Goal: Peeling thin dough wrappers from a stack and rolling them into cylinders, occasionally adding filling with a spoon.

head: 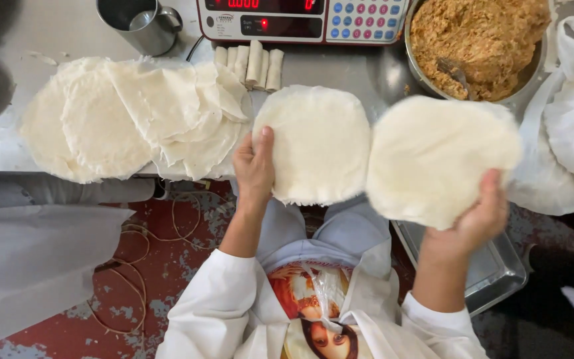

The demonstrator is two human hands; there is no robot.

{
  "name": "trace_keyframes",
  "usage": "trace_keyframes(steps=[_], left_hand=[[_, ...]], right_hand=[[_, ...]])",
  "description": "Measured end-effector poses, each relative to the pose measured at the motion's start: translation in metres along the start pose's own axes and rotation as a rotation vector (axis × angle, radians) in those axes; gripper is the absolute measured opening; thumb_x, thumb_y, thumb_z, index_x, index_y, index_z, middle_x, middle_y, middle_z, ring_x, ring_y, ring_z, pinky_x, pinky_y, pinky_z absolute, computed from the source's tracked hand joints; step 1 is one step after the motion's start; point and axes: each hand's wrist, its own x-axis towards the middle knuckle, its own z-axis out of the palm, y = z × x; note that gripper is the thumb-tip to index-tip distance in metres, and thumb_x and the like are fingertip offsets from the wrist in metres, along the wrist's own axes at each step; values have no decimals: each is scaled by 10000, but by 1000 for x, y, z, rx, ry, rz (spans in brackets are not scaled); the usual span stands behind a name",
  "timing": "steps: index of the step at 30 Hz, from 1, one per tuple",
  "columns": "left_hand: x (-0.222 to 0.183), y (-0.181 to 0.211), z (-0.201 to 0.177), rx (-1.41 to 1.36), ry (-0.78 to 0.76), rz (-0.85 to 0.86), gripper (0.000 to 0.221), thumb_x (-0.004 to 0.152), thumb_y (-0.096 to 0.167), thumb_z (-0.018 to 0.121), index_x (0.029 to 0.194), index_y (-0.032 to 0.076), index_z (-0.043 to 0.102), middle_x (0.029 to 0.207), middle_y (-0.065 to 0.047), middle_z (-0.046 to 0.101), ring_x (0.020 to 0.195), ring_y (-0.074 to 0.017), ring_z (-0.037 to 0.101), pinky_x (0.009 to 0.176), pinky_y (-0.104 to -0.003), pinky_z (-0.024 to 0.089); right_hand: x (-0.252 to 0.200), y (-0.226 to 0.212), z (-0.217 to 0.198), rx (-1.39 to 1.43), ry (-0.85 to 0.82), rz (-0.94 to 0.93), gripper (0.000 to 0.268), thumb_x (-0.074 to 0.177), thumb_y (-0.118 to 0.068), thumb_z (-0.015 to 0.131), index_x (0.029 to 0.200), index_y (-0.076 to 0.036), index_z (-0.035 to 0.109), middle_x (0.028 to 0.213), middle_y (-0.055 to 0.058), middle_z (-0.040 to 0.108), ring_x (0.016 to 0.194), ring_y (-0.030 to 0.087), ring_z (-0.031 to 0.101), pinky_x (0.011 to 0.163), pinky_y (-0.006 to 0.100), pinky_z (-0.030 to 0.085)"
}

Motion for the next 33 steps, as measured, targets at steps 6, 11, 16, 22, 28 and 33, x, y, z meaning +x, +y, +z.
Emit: trace_keyframes(steps=[6,11,16,22,28,33], left_hand=[[6,23,-9,966,44,919,471,1142,271,652,1553,141,462,1366,-222,480,1265,-384,584,847,-488,615],[-69,2,56,260,-473,270,561,759,108,968,1278,43,764,1076,-181,807,947,-277,804,811,-371,701],[-41,-30,27,441,-388,122,255,837,186,917,1085,158,863,853,-39,828,747,-87,771,689,-260,666],[-15,-77,8,-214,-486,-80,148,971,11,699,1099,-22,764,879,-155,782,797,-187,776,760,-358,677],[-45,-34,29,246,-433,127,395,979,324,772,1282,102,651,924,-32,678,887,-142,678,799,-324,591],[-21,-49,26,623,-247,338,243,941,130,776,1138,272,765,800,-16,756,830,-214,761,799,-358,604]], right_hand=[[46,-7,-40,-88,-344,-671,373,1199,-208,671,1468,35,582,1468,406,594,1348,606,622,1146,748,571],[-42,51,15,-762,-810,-894,269,952,-189,884,1138,-7,817,937,161,767,817,379,747,715,422,600],[-60,82,12,-430,-973,-211,814,864,-296,913,1501,39,531,1294,166,629,1166,255,669,955,394,623],[-40,88,8,-449,-652,-182,220,1058,-135,738,1188,36,783,858,102,715,788,96,657,714,294,625],[-46,76,13,-553,-700,-184,199,1107,-192,696,1108,-37,820,748,96,729,765,55,605,709,311,621],[-41,75,4,-427,-495,48,141,1076,-210,710,1056,-89,780,814,66,748,755,73,688,722,271,626]])
